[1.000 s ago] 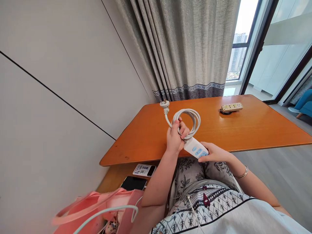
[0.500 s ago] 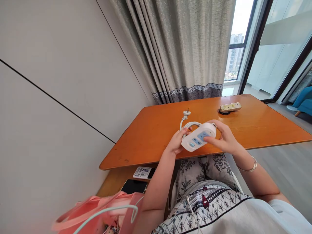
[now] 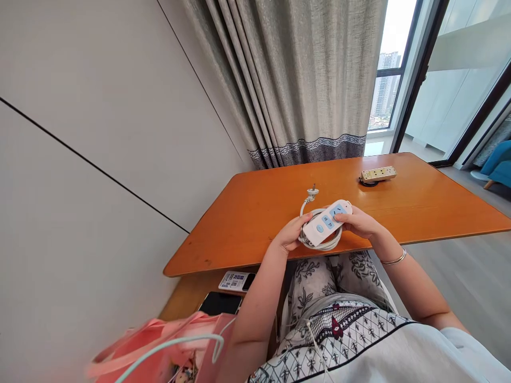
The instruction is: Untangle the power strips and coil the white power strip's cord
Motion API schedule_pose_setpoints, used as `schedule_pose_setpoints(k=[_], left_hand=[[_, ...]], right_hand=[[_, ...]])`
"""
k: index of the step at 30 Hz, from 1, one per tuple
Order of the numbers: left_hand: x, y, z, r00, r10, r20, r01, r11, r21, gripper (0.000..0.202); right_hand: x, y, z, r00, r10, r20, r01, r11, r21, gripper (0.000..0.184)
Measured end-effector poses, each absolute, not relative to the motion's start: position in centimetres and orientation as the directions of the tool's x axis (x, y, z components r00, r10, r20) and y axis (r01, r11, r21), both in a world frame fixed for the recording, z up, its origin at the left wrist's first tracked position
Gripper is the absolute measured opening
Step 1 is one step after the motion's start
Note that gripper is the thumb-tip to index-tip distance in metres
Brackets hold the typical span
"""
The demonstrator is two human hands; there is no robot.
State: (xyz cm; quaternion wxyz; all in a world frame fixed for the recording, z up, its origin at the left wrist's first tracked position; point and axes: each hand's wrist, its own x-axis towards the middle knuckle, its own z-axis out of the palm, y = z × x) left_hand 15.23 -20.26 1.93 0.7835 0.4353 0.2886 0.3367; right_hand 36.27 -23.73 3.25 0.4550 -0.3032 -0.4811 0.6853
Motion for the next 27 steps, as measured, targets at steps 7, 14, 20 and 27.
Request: schedule_pose_setpoints(k=[7, 14, 20, 27], left_hand=[[15.8, -18.8, 1.6, 0.501, 0.849, -0.167, -0.357, 0.379, 0.854, 0.034], [17.1, -20.7, 1.1, 0.492, 0.87, -0.03, -0.484, 0.302, 0.821, 0.041], [19.8, -22.4, 0.8, 0.32, 0.947, 0.0, -0.497, 0.168, 0.851, 0.059], [20.0, -21.7, -0.1, 0.244, 0.969, -0.051, -0.483, 0.167, 0.859, 0.056]], right_hand=[[35.1, -24.1, 0.4, -0.191, 0.982, -0.002, -0.55, -0.108, -0.828, 0.037], [34.9, -23.6, -0.7, 0.085, 0.996, -0.031, -0.658, 0.033, -0.752, 0.04], [34.2, -24.6, -0.6, 0.185, 0.982, 0.042, -0.664, 0.157, -0.731, 0.049], [34.3, -24.9, -1.0, 0.168, 0.984, 0.054, -0.645, 0.152, -0.749, 0.047]])
